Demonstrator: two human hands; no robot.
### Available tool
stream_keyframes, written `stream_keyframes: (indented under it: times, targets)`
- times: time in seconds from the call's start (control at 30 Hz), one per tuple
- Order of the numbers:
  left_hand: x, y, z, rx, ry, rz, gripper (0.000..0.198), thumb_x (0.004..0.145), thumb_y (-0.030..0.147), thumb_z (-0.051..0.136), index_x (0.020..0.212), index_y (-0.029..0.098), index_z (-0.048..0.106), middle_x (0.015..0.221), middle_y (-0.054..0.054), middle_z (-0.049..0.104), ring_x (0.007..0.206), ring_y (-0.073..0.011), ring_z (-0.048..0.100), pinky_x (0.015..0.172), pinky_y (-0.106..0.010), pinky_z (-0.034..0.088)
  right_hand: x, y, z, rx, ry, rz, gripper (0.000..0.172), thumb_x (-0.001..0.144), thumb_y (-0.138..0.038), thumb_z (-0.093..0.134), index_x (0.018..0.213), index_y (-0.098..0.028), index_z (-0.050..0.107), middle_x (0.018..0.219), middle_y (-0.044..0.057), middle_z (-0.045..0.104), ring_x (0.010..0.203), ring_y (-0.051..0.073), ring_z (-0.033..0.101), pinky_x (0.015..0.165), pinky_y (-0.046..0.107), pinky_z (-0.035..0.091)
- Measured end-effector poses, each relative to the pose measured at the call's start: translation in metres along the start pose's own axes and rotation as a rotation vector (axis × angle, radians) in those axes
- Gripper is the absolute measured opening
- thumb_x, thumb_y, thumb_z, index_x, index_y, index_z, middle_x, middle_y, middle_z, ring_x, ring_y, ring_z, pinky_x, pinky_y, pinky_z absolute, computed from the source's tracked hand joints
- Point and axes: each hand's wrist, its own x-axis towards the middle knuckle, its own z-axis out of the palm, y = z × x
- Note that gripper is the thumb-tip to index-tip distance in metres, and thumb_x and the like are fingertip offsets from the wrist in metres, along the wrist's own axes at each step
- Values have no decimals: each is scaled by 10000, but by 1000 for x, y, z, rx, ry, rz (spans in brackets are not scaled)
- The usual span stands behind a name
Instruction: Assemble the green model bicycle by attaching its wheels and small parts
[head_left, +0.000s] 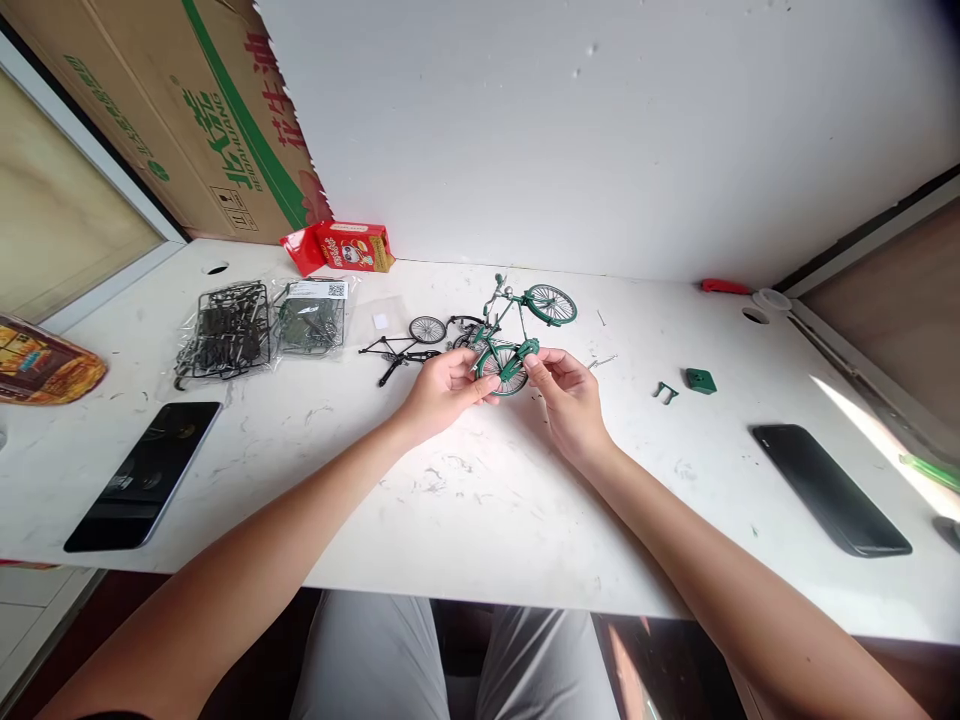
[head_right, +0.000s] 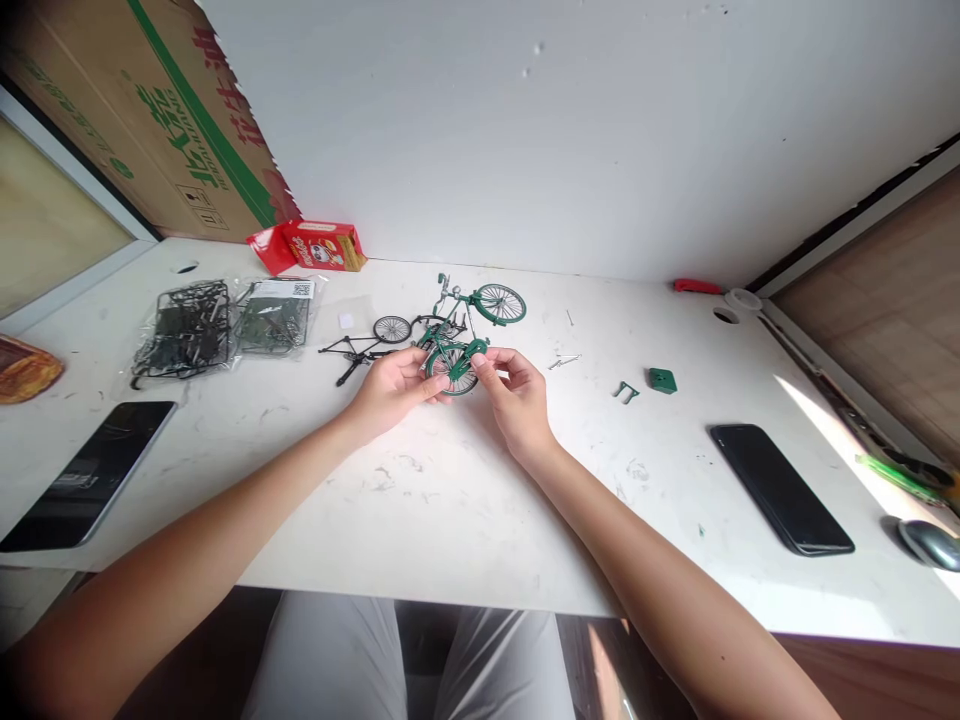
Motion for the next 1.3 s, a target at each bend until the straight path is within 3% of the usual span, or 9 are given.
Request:
stream_keyframes:
  times: [0.2, 0.6, 0.73, 0.97, 1.1, 1.3]
  targets:
    - [1, 2, 0, 58, 11, 15, 385, 856, 463, 832, 995, 145, 667, 908, -61, 754, 669, -149, 734, 678, -286, 576, 0, -1, 1, 60, 4, 66, 272, 832, -466, 859, 932, -246, 733, 912, -9, 657, 815, 141, 558, 809, 309, 473]
    - [1, 9, 1, 22, -34, -29, 378, 819, 436, 857, 952, 144, 657, 914, -58, 741, 671, -153, 717, 694, -311, 579, 1, -1, 1, -19, -34, 77, 365, 857, -561, 803, 945, -231, 675, 872, 3, 652, 758, 141, 563, 742, 306, 515]
    - [1, 7, 1, -22, -30, -33, 360, 814, 409, 860, 968, 145, 671, 964, -73, 752, 787, -182, 727, 763, -338, 598, 1, 0, 1, -36, -49, 55, 367, 877, -571, 776, 967, -236, 654, 907, 3, 654, 775, 143, 582, 773, 316, 538]
    - [-1, 5, 2, -246, -46, -96, 330, 811, 325, 876, 1019, 151, 689, 1057, -76, 765, 999, -218, 744, 1045, -445, 554, -3, -3, 3, 42, -65, 47, 308, 871, -488, 820, 951, -224, 684, 855, -8, 632, 735, 118, 563, 735, 294, 520]
    - [-2, 4, 2, -319, -36, -153, 475, 775, 312, 915, 1147, 163, 660, 1098, -95, 769, 1030, -252, 756, 1047, -504, 561, -3, -6, 4, -3, -50, 18, 329, 860, -513, 821, 938, -229, 674, 837, -6, 641, 748, 134, 578, 748, 309, 526]
    - [-2, 0, 3, -242, 9, -138, 667, 730, 302, 953, 1302, 176, 634, 1189, -136, 770, 1111, -285, 734, 1025, -499, 573, -6, -5, 6, -62, -86, -8, 381, 844, -568, 814, 924, -231, 656, 854, 5, 651, 773, 152, 600, 747, 321, 530]
